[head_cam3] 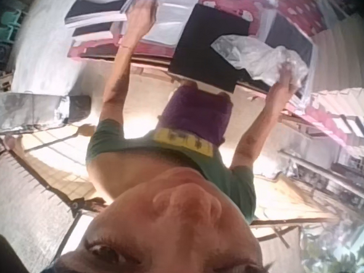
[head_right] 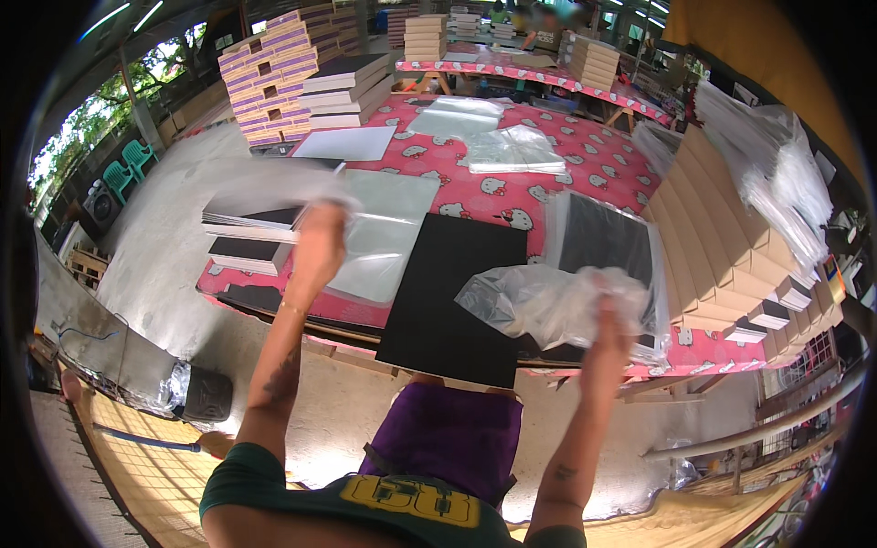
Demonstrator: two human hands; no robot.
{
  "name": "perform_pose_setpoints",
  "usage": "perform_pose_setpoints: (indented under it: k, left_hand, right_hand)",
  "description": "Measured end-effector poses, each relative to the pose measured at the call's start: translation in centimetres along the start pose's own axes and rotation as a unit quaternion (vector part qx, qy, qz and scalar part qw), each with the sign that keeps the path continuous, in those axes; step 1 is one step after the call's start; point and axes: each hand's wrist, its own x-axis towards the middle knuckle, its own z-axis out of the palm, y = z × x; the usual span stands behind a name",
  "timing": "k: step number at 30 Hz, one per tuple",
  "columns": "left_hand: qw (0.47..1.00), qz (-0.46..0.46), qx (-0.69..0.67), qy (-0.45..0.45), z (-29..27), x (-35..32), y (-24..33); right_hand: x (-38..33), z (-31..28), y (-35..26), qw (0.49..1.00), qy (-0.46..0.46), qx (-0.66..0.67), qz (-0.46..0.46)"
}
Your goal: The person places black and white rectangular boards into individual plastic sleeves, smoothing the plastic over the boards and stacking them on a table.
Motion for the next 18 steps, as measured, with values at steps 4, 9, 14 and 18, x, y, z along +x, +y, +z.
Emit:
perform_pose_setpoints:
  k: [4, 9, 14, 18]
  left_hand:
    - [0.979, 0.015, -0.193, -0.067, 5.3, -2.5, 4.6]
    - [0.767, -0.060, -0.619, -0.160, 1.7, -5.7, 15.8]
    - [0.901, -0.039, -0.432, 0.020, 0.8, -4.9, 14.0]
    - [0.877, -0.093, -0.470, 0.045, 1.0, -4.6, 12.4]
  right_hand:
    - [-3.5, 5.5, 3.9, 0.991, -0.118, 0.058, 0.036]
    - [-5.2, 9.6, 7.5, 0.949, -0.169, 0.261, 0.059]
    - [-5.2, 7.6, 7.6, 0.909, -0.198, 0.357, 0.085]
    - [-6.1, 7.2, 5.1, 0.877, -0.253, 0.394, 0.103]
